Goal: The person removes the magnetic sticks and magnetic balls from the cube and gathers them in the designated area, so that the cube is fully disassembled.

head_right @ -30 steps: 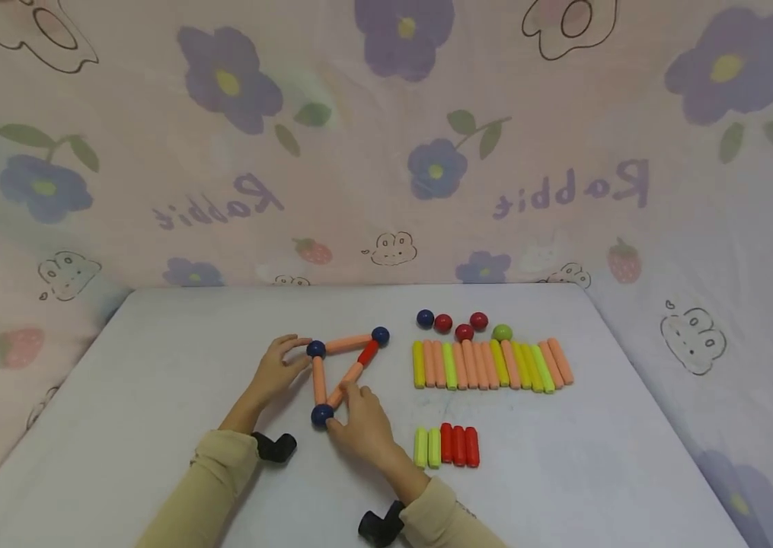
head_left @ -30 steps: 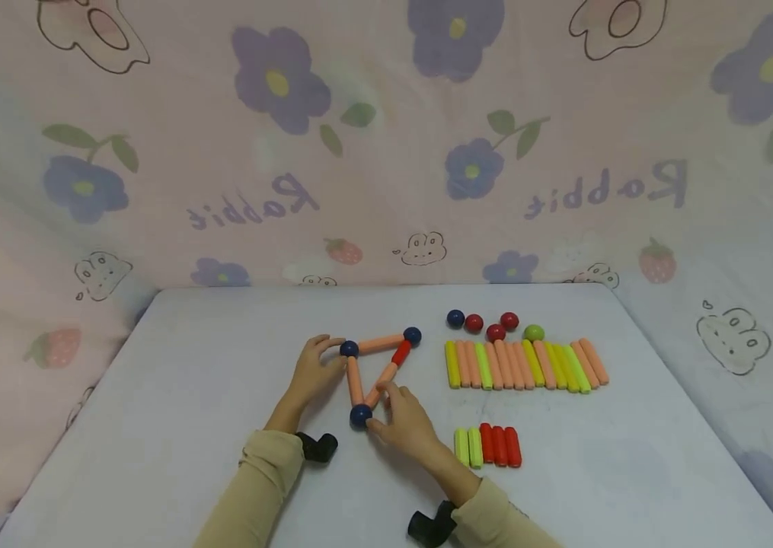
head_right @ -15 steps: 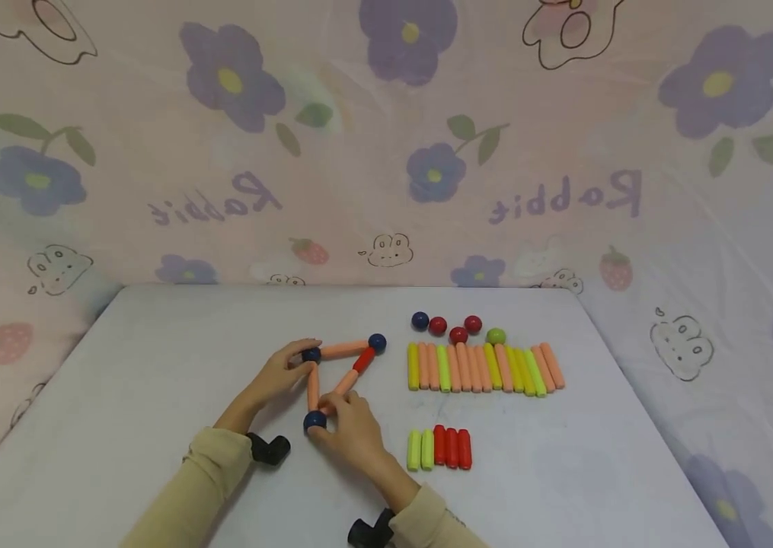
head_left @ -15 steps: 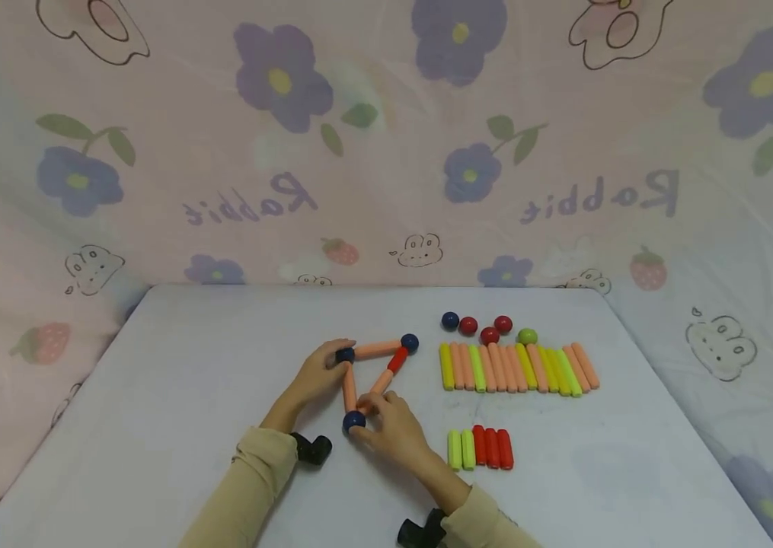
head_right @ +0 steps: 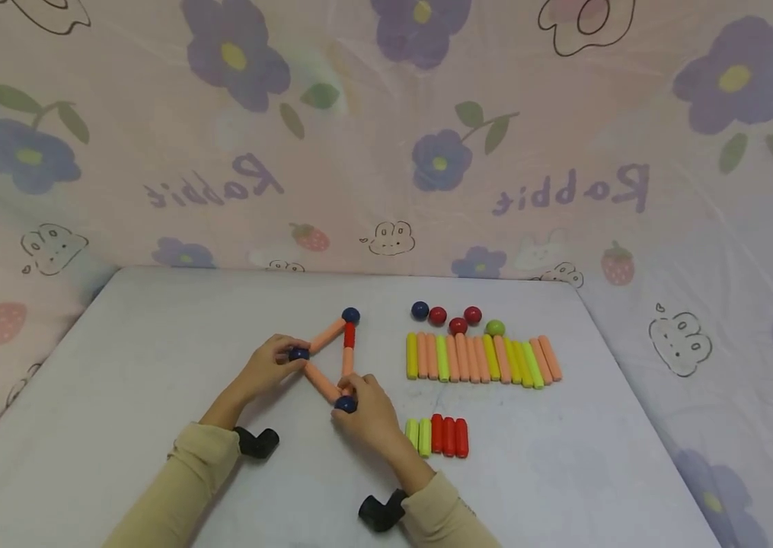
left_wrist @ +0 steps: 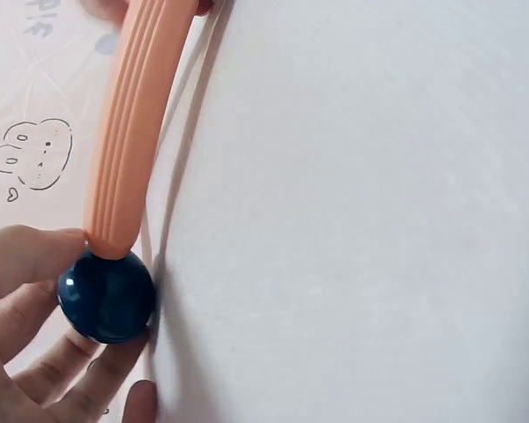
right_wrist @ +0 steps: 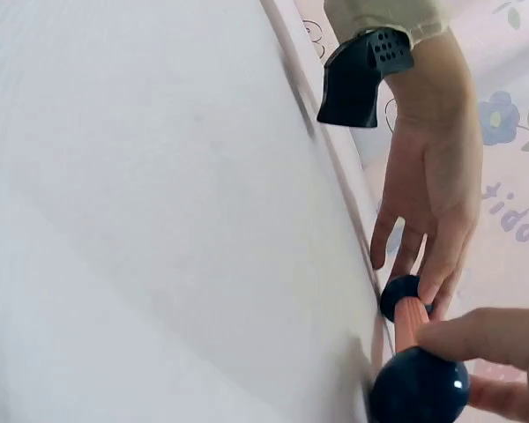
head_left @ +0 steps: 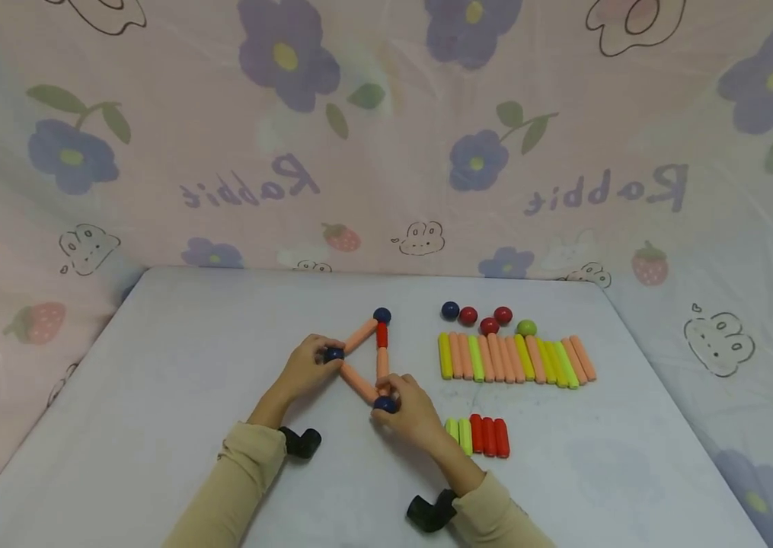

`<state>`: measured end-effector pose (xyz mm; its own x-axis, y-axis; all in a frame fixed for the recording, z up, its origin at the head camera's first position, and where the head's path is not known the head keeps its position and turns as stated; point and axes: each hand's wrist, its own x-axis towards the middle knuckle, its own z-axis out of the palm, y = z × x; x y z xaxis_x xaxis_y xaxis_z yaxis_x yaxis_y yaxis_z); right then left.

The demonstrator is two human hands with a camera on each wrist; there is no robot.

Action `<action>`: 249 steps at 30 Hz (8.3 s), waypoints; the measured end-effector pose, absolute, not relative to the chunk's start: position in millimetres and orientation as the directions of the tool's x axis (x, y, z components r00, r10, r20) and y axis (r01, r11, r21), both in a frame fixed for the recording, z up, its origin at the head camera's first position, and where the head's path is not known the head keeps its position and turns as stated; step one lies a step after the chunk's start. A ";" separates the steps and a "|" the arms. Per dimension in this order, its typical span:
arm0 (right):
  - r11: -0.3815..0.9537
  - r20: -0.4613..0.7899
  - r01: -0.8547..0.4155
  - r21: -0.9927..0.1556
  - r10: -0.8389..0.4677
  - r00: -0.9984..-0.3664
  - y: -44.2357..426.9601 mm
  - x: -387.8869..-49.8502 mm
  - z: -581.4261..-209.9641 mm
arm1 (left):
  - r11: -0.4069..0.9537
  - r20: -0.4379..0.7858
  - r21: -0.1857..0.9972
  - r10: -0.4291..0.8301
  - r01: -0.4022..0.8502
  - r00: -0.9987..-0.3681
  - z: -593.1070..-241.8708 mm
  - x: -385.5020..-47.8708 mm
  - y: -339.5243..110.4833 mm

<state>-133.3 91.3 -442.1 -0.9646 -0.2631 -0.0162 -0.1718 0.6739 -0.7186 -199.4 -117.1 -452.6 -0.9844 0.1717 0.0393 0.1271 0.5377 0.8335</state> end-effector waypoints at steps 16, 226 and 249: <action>0.732 -0.037 -0.077 -0.677 -0.137 -0.990 103.6 -145.3 -439.2 | 0.645 -0.020 0.750 0.243 0.146 -0.970 -445.1 -170.5 -123.5; 0.578 0.212 -0.517 -0.632 -0.513 -0.832 75.2 -140.2 -447.4 | 0.560 -0.028 0.806 0.359 0.191 -0.933 -452.0 -147.5 -124.2; 0.526 0.089 -0.382 -0.760 -0.497 -0.863 67.7 -147.2 -452.9 | 0.548 -0.020 0.815 0.356 0.191 -0.934 -449.0 -145.4 -128.3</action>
